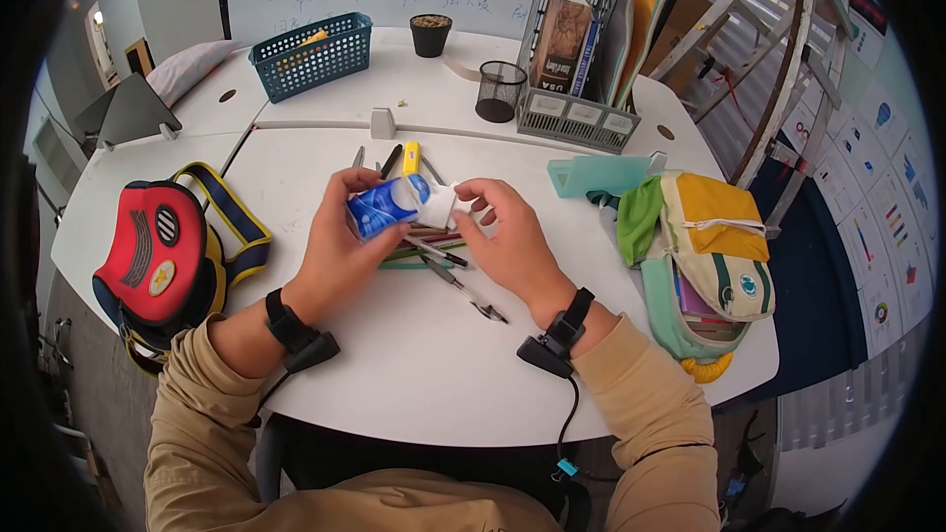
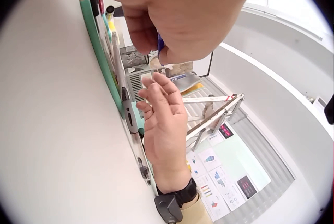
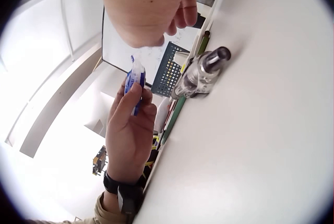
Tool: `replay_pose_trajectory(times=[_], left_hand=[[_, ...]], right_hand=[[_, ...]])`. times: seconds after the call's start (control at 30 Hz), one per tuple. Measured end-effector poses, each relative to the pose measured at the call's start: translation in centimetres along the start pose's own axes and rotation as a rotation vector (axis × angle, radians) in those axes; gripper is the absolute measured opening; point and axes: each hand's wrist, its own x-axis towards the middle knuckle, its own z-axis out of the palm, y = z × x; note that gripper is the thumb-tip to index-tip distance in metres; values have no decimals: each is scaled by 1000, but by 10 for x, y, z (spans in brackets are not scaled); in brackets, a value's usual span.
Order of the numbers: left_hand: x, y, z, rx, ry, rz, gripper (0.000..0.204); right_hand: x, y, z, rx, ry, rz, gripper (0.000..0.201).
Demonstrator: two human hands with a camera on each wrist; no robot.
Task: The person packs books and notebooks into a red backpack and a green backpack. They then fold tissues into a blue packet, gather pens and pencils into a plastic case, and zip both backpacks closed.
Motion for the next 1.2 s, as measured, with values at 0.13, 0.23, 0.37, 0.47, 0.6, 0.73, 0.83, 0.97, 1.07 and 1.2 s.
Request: replay_pose_trajectory(times=[0.13,0.23,0.37,0.47,0.6,0.73,0.83,0.97,1.07,1.2], left_hand=[[2,-5,-2,-62,6,-109,63],[0,-4,-1,-41,18,-116,64],[0,-7,1,-21,43,-143,63],[-1,-6,1,-3,55,-145,63],[0,-7,2,-59,63,-150,64],[1,-3,2,-59,87,-181,63],[1,-7,1,-44,89,-176,62],[3,-13,1,-49,90,-146,62],[2,-10,1,-70,85,-148,61],[2,-11,0,-67,40,-141,63]], right_hand=[[-2,2,-2,-208,-131,-96,41],[0,15,-1,-242,-159,-192,47],[7,12,1,-242,-197,-258,44],[9,6,4,-225,-189,-251,39],[11,3,4,-246,-172,-237,30],[13,18,4,-264,-96,-300,25],[10,15,4,-66,61,-96,18],[10,29,7,441,128,190,23],[9,33,8,840,147,272,31],[12,23,-1,1262,45,387,37]])
